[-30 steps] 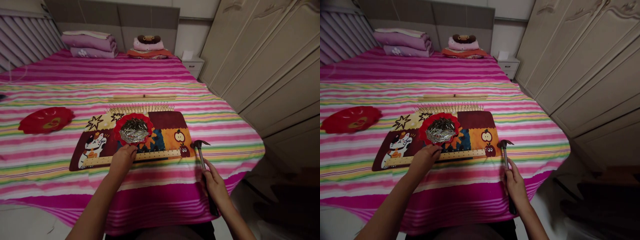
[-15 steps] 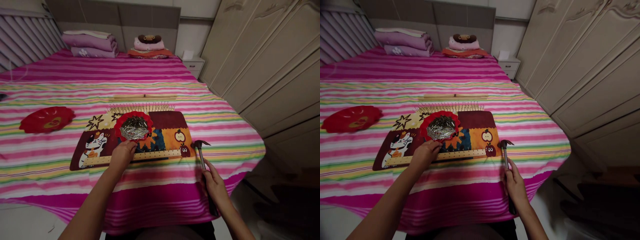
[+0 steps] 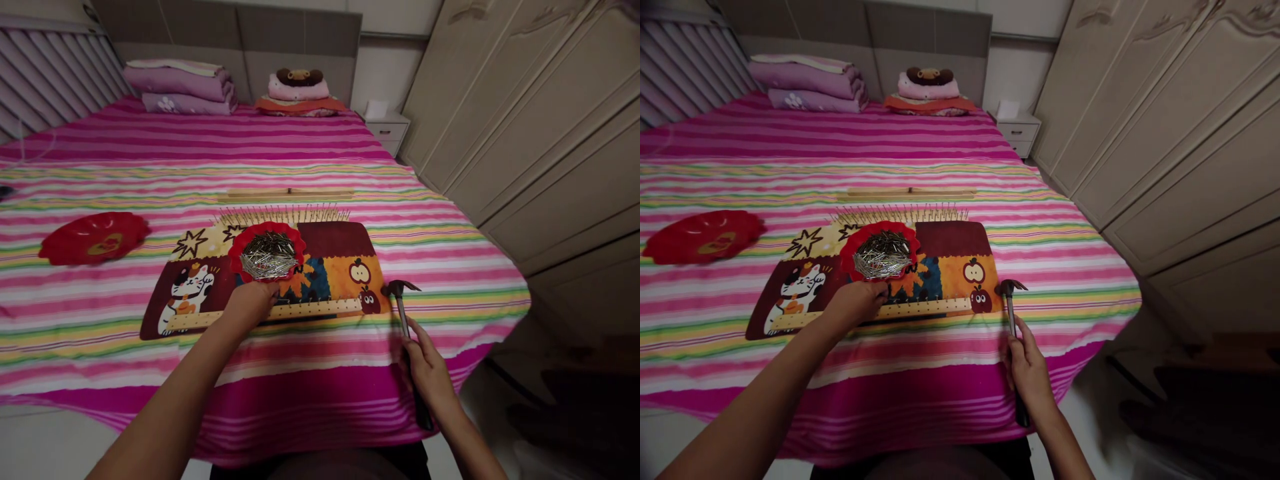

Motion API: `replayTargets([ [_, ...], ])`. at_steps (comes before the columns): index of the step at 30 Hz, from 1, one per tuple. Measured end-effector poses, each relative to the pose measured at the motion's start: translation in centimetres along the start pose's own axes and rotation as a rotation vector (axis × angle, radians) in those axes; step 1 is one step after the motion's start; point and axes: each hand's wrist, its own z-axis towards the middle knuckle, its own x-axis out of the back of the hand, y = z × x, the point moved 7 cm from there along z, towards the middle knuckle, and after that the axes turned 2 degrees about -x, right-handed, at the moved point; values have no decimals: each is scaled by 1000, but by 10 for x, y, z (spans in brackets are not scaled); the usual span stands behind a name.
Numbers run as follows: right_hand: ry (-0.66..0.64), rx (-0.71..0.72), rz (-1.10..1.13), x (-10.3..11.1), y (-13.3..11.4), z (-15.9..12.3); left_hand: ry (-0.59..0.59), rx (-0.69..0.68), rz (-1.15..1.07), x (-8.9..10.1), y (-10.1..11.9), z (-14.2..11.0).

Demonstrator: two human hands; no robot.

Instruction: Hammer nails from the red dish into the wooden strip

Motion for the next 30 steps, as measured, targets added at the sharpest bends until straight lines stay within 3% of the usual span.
replayTargets([
  [6, -6, 1, 14, -1, 3, 1, -6, -72, 52, -5, 2, -4],
  [9, -9, 12, 3, -1, 4, 2, 79, -45, -53, 5, -6, -16],
  [13, -14, 13, 0, -2, 4, 2, 265, -51, -520, 22, -16, -38],
  [17, -10, 23, -10, -1, 2, 1, 188, 81, -1181, 1, -21, -48],
  [20, -4, 31, -33, 0, 4, 3, 148, 139, -1460, -14, -16, -52],
  [24, 15, 56, -61, 2, 7, 6, 186, 188, -1547, -19, -15, -53],
  [30, 20, 69, -108, 2, 6, 6, 300, 294, -1482, -25, -16, -49],
])
